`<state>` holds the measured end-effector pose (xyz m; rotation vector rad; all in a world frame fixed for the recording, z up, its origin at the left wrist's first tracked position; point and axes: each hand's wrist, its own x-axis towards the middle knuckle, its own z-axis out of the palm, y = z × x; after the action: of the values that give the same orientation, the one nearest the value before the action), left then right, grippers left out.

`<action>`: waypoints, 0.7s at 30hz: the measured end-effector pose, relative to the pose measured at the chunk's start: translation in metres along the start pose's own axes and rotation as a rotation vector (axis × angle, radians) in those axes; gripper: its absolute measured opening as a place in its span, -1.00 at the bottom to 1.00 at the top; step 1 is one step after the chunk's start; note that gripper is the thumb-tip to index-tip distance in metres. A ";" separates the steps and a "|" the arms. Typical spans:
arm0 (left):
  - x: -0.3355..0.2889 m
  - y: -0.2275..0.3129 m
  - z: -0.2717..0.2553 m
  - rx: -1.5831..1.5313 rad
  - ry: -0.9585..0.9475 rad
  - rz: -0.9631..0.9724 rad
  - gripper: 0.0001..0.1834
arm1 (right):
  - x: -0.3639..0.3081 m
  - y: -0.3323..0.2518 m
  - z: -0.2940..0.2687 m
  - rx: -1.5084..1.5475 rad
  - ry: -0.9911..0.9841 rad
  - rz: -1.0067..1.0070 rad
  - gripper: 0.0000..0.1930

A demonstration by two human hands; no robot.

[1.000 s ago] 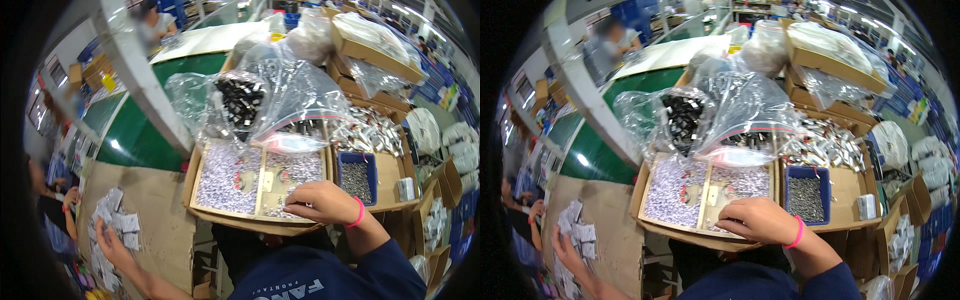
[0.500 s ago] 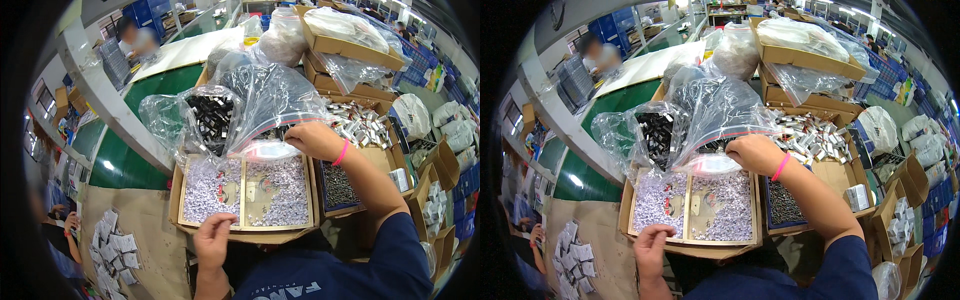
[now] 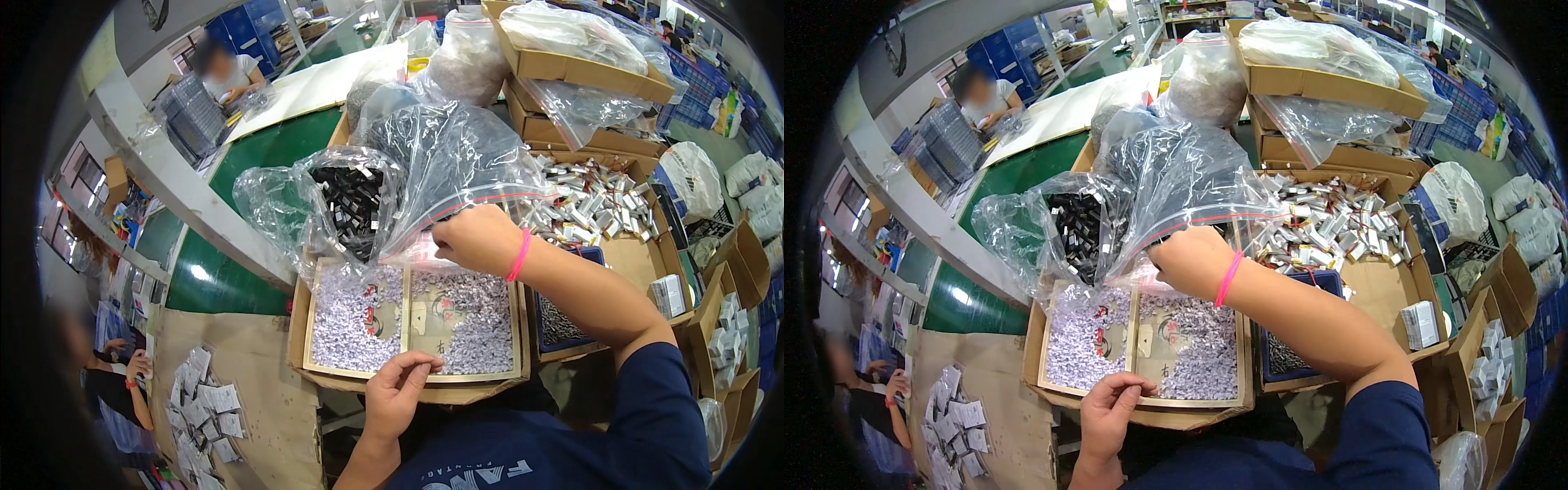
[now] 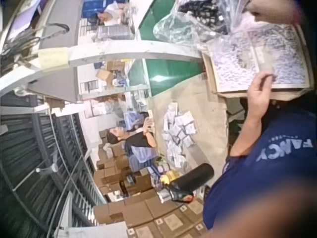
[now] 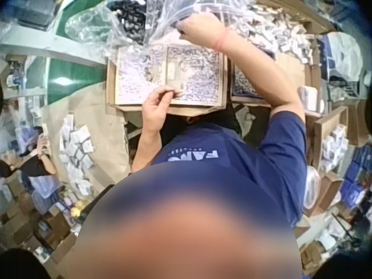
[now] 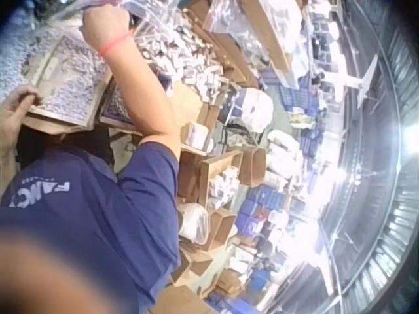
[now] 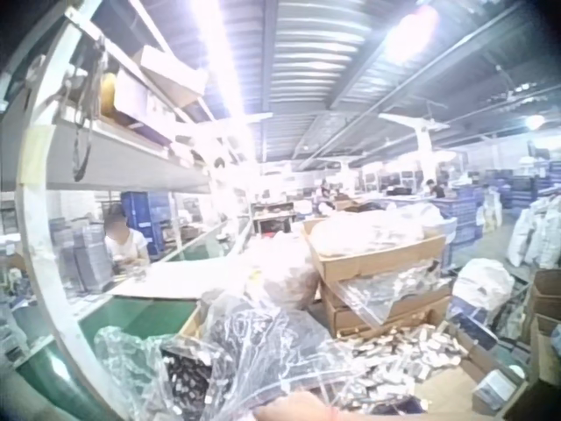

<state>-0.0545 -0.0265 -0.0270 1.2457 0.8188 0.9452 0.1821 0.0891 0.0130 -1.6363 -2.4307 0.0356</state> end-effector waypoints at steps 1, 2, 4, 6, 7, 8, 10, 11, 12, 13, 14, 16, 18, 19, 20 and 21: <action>0.000 -0.001 0.000 -0.017 0.003 -0.005 -0.86 | -0.001 -0.001 0.003 -0.117 -0.058 -0.021 -0.79; 0.000 -0.001 0.000 -0.040 0.001 -0.005 -0.86 | -0.002 -0.002 0.008 -0.157 -0.100 -0.017 -0.78; 0.001 -0.003 0.002 -0.059 -0.014 0.003 -0.86 | -0.003 -0.002 0.019 -0.221 -0.132 -0.035 -0.76; 0.001 -0.004 0.005 -0.060 -0.031 0.013 -0.86 | -0.005 -0.005 0.033 -0.207 -0.074 -0.033 -0.78; 0.000 -0.004 0.006 -0.046 -0.039 0.022 -0.86 | -0.007 -0.006 0.038 -0.224 -0.035 -0.052 -0.80; 0.000 -0.004 0.007 -0.038 -0.048 0.028 -0.86 | -0.008 -0.007 0.042 -0.239 -0.061 -0.041 -0.82; -0.001 -0.003 0.008 -0.025 -0.057 0.031 -0.86 | -0.012 -0.008 0.045 -0.274 -0.012 -0.086 -0.90; -0.002 -0.003 0.008 -0.022 -0.057 0.028 -0.86 | -0.012 -0.009 0.046 -0.274 -0.035 -0.077 -0.90; -0.003 -0.003 0.009 -0.019 -0.056 0.025 -0.86 | -0.013 -0.009 0.045 -0.263 -0.025 -0.078 -0.91; -0.005 -0.003 0.009 -0.023 -0.057 0.020 -0.86 | -0.014 -0.009 0.043 -0.243 -0.006 -0.061 -0.90; -0.006 -0.003 0.009 -0.028 -0.057 0.015 -0.86 | -0.014 -0.008 0.041 -0.211 0.046 -0.054 -0.89; -0.008 -0.004 0.009 -0.028 -0.060 0.009 -0.86 | -0.015 -0.006 0.034 -0.152 0.125 -0.033 -0.87; -0.009 -0.006 0.008 -0.022 -0.061 0.001 -0.86 | -0.016 -0.005 0.025 -0.087 0.154 0.006 -0.85; -0.008 -0.006 0.007 -0.024 -0.060 0.007 -0.83 | -0.018 -0.004 0.019 -0.050 0.154 0.039 -0.85; -0.006 -0.007 0.006 -0.029 -0.058 0.012 -0.80 | -0.022 -0.006 0.013 0.027 0.229 0.002 -0.86; -0.004 -0.006 0.006 -0.035 -0.058 0.024 -0.77 | -0.027 -0.008 0.005 0.120 0.294 -0.023 -0.87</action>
<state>-0.0498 -0.0327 -0.0326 1.2495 0.7405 0.9352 0.1838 0.0616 0.0046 -1.4482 -2.1820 -0.0576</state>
